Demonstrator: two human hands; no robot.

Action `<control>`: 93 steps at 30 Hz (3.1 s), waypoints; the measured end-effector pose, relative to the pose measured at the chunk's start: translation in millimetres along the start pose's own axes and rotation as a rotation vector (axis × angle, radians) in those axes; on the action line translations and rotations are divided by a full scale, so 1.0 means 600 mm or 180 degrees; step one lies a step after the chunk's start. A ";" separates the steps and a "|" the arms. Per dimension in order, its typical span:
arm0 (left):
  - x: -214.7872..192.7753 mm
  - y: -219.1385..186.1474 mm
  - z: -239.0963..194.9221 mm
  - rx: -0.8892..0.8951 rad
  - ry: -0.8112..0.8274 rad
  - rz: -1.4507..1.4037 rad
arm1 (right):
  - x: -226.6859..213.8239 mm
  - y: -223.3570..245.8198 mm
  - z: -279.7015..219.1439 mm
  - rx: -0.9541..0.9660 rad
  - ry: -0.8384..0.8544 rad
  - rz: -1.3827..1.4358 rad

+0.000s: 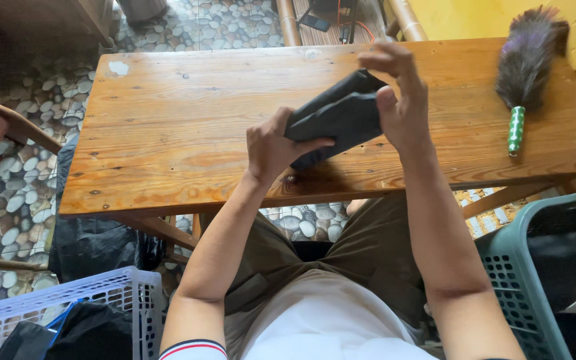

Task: The person folds a large black plastic sheet on a wooden table, repeatedly folding it into a smaller rectangular shape. They then place the folded sheet into a black zippered pouch and close it.

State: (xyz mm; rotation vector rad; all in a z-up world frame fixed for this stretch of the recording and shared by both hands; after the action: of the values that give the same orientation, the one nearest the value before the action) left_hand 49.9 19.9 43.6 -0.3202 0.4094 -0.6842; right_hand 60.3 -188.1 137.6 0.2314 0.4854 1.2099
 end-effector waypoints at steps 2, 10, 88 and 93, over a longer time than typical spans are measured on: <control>-0.009 0.005 0.005 -0.0157 -0.0051 0.0093 | 0.004 -0.037 -0.028 0.0168 -0.0127 0.0427; 0.012 0.099 -0.034 -0.2086 -0.0474 -0.0738 | 0.139 -0.180 -0.230 0.2586 -0.0202 0.1431; 0.114 0.127 -0.013 -0.0909 0.2595 -0.0062 | 0.239 -0.119 -0.156 0.0567 0.2098 -0.2561; 0.138 0.154 -0.027 -0.0898 0.2559 -0.0065 | 0.240 -0.120 -0.156 0.0410 0.1979 -0.2650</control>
State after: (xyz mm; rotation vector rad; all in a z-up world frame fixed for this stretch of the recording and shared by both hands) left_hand 150.3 30.1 -29.9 -0.3052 1.2769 -0.7596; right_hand 114.6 -86.5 -8.5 -0.2434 1.0736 0.4047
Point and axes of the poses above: each hand's wrist, its own z-axis towards the middle knuckle, its own x-axis out of the palm, y = z × x, the point moved 7 cm from there along z, towards the middle knuckle, and after that the axes turned 12 degrees about -y, right-handed, at the moved point
